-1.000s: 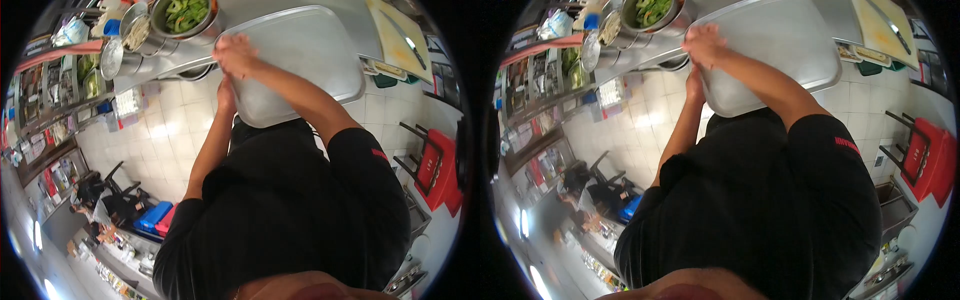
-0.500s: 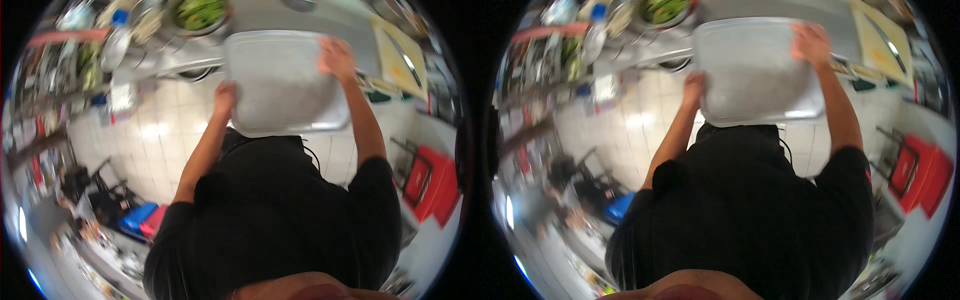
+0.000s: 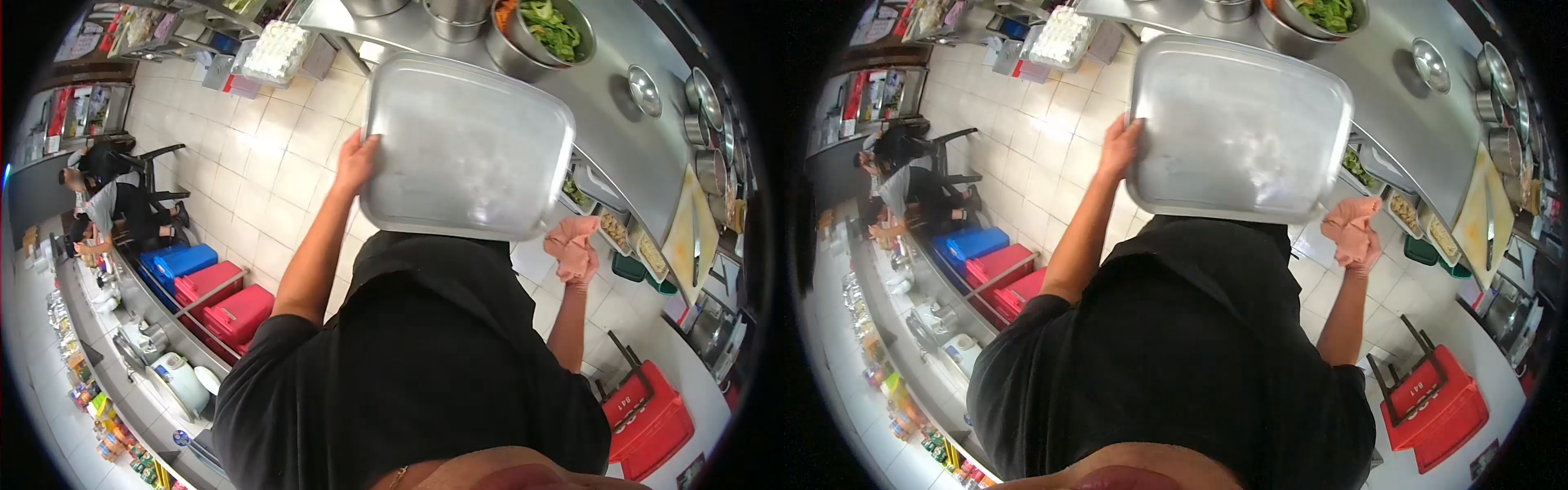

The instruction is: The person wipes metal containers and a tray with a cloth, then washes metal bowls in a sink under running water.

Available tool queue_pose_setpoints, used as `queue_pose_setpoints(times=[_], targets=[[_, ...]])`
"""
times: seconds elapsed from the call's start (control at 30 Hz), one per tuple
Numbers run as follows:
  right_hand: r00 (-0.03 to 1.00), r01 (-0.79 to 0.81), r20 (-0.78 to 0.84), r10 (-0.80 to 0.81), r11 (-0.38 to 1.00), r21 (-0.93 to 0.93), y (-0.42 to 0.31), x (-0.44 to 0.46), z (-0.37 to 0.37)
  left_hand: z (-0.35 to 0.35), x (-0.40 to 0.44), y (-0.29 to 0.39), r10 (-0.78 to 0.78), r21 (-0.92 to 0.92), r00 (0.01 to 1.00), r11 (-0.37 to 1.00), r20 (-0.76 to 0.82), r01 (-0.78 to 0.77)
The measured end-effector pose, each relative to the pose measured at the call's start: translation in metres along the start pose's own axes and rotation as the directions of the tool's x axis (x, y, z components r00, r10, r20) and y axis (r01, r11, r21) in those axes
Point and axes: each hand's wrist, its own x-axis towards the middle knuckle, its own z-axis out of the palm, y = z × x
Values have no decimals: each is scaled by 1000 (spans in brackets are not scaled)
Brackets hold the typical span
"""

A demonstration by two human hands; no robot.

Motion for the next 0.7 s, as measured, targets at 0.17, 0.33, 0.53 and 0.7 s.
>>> queue_pose_setpoints(times=[0.17,0.33,0.53,0.7], targets=[[993,-97,-67,97,995,1,78,2,30,-140,-37,-68,-9,-98,959,995,-282,-19],[980,-195,-13,197,959,-204,134,48,46,-244,-82,-116,-143,-277,845,961,-515,-6],[989,-65,-150,-1,898,-436,142,139,69,-289,-85,-167,-200,-318,730,948,-653,-25],[989,-119,44,142,933,-340,120,254,92,-290,-90,-186,-325,-330,584,938,-744,101]])
